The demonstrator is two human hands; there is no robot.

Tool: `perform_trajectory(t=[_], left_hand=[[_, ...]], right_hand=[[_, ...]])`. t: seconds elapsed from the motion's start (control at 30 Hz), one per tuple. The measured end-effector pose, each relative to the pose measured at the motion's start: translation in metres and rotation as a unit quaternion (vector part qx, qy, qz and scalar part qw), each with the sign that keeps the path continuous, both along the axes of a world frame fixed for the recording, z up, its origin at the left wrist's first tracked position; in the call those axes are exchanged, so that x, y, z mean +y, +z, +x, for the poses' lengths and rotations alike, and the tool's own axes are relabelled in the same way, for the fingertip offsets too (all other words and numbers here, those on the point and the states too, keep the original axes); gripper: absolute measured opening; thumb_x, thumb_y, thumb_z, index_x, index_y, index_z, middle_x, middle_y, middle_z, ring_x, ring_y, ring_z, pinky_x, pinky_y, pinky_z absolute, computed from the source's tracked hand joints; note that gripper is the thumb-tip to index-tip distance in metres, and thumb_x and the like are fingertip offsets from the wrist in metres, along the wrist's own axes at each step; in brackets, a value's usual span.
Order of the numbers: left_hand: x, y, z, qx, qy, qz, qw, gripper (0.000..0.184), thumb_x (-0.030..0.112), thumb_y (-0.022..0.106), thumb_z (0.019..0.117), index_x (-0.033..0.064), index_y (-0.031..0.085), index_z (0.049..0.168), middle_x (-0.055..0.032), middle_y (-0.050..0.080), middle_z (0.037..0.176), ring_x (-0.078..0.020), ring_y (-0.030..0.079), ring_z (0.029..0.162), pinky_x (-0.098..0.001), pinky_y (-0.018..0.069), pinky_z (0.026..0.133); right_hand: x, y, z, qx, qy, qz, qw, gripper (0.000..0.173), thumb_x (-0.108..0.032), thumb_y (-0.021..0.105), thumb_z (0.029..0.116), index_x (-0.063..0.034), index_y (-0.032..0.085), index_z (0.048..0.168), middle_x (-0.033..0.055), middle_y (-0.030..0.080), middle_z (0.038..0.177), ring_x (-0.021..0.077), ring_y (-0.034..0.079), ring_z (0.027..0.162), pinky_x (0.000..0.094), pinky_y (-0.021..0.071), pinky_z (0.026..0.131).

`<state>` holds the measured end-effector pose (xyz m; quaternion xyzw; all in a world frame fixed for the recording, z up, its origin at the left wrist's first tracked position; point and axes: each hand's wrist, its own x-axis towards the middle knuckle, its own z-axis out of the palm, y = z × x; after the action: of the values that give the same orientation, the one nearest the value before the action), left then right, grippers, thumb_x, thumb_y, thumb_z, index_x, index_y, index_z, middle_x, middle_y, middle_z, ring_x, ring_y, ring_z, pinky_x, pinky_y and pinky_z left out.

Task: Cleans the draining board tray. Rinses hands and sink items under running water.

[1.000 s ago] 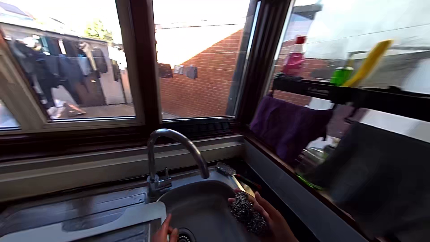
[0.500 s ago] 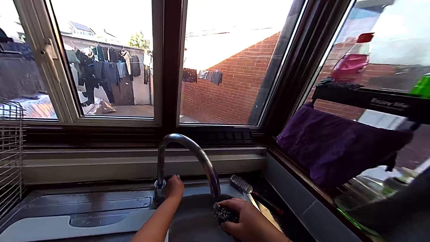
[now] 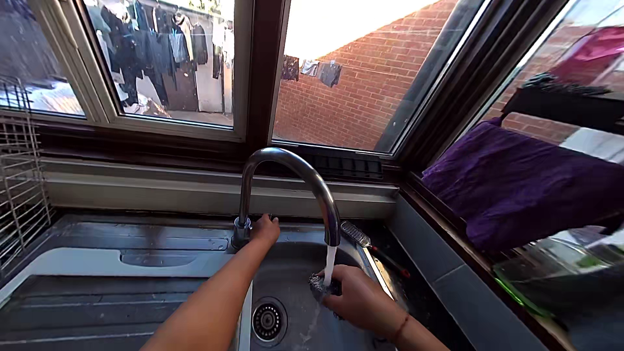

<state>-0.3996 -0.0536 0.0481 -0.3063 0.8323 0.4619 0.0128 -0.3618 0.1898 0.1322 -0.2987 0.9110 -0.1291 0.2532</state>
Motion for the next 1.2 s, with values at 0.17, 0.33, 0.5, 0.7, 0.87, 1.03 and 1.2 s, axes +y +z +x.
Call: perform_trajectory(t=[0.17, 0.33, 0.5, 0.7, 0.87, 1.03, 1.2], left_hand=[[0.048, -0.011, 0.048, 0.110, 0.008, 0.149, 0.983, 0.050, 0.023, 0.039, 0.1103, -0.0024, 0.034, 0.153, -0.0270, 0.059, 0.133, -0.0381, 0.064, 0.117, -0.0529, 0.0517, 0.100], [0.155, -0.021, 0.119, 0.102, 0.001, 0.485, 0.868, 0.050, 0.033, 0.030, 0.1135, -0.0038, 0.038, 0.147, -0.0230, 0.062, 0.126, -0.0288, 0.065, 0.112, -0.0454, 0.0542, 0.096], [0.172, -0.049, 0.109, 0.011, 0.082, 0.546, 0.834, 0.053, 0.040, 0.025, 0.1137, 0.0000, 0.058, 0.121, -0.0142, 0.063, 0.097, -0.0229, 0.062, 0.083, -0.0398, 0.0526, 0.075], [0.171, -0.104, 0.090, -0.068, 0.026, 0.376, 0.924, 0.064, 0.049, 0.034, 0.1104, -0.0052, 0.067, 0.119, -0.0250, 0.066, 0.120, -0.0355, 0.064, 0.112, -0.0541, 0.0501, 0.096], [0.164, -0.080, 0.093, -0.155, -0.021, 0.256, 0.954, 0.050, 0.038, 0.042, 0.1093, -0.0025, 0.067, 0.125, -0.0217, 0.062, 0.137, -0.0342, 0.056, 0.132, -0.0537, 0.0426, 0.110], [0.176, -0.081, 0.099, -0.084, 0.219, 0.457, 0.858, 0.043, 0.022, 0.032, 0.1130, -0.0103, 0.056, 0.128, -0.0266, 0.056, 0.127, -0.0335, 0.058, 0.112, -0.0476, 0.0484, 0.096], [0.178, -0.071, 0.128, -0.020, 0.162, 0.633, 0.757, 0.055, 0.037, 0.022, 0.1142, -0.0012, 0.037, 0.150, -0.0227, 0.052, 0.144, -0.0291, 0.060, 0.116, -0.0419, 0.0480, 0.096]], right_hand=[[-0.001, -0.014, 0.003, -0.006, -0.008, 0.022, 1.000, 0.033, -0.030, 0.068, 0.0938, -0.0093, 0.071, 0.119, 0.0116, 0.072, 0.107, 0.0254, 0.069, 0.103, 0.0492, 0.0532, 0.092], [-0.008, -0.037, 0.023, 0.032, -0.052, 0.054, 0.997, 0.022, -0.013, 0.059, 0.0951, 0.0010, 0.069, 0.108, 0.0193, 0.070, 0.108, 0.0323, 0.068, 0.108, 0.0507, 0.0518, 0.095], [-0.003, -0.059, 0.034, 0.038, -0.102, 0.087, 0.990, 0.024, -0.016, 0.062, 0.0954, 0.0030, 0.067, 0.110, 0.0204, 0.068, 0.111, 0.0320, 0.065, 0.112, 0.0479, 0.0502, 0.098], [0.005, -0.088, 0.047, 0.016, -0.157, 0.070, 0.985, 0.028, -0.017, 0.062, 0.0955, 0.0011, 0.070, 0.116, 0.0185, 0.070, 0.112, 0.0298, 0.067, 0.110, 0.0473, 0.0513, 0.098], [0.016, -0.094, 0.051, 0.010, -0.203, 0.033, 0.978, 0.027, -0.018, 0.066, 0.0956, 0.0011, 0.071, 0.115, 0.0183, 0.071, 0.111, 0.0288, 0.067, 0.108, 0.0454, 0.0504, 0.098], [0.043, -0.097, 0.039, 0.003, -0.239, -0.049, 0.970, 0.025, -0.015, 0.071, 0.0921, -0.0020, 0.073, 0.113, 0.0156, 0.072, 0.107, 0.0267, 0.068, 0.103, 0.0476, 0.0524, 0.094], [0.057, -0.108, 0.027, -0.065, -0.298, -0.109, 0.946, 0.022, -0.007, 0.068, 0.0934, -0.0023, 0.072, 0.115, 0.0136, 0.072, 0.106, 0.0223, 0.069, 0.096, 0.0441, 0.0548, 0.087]])
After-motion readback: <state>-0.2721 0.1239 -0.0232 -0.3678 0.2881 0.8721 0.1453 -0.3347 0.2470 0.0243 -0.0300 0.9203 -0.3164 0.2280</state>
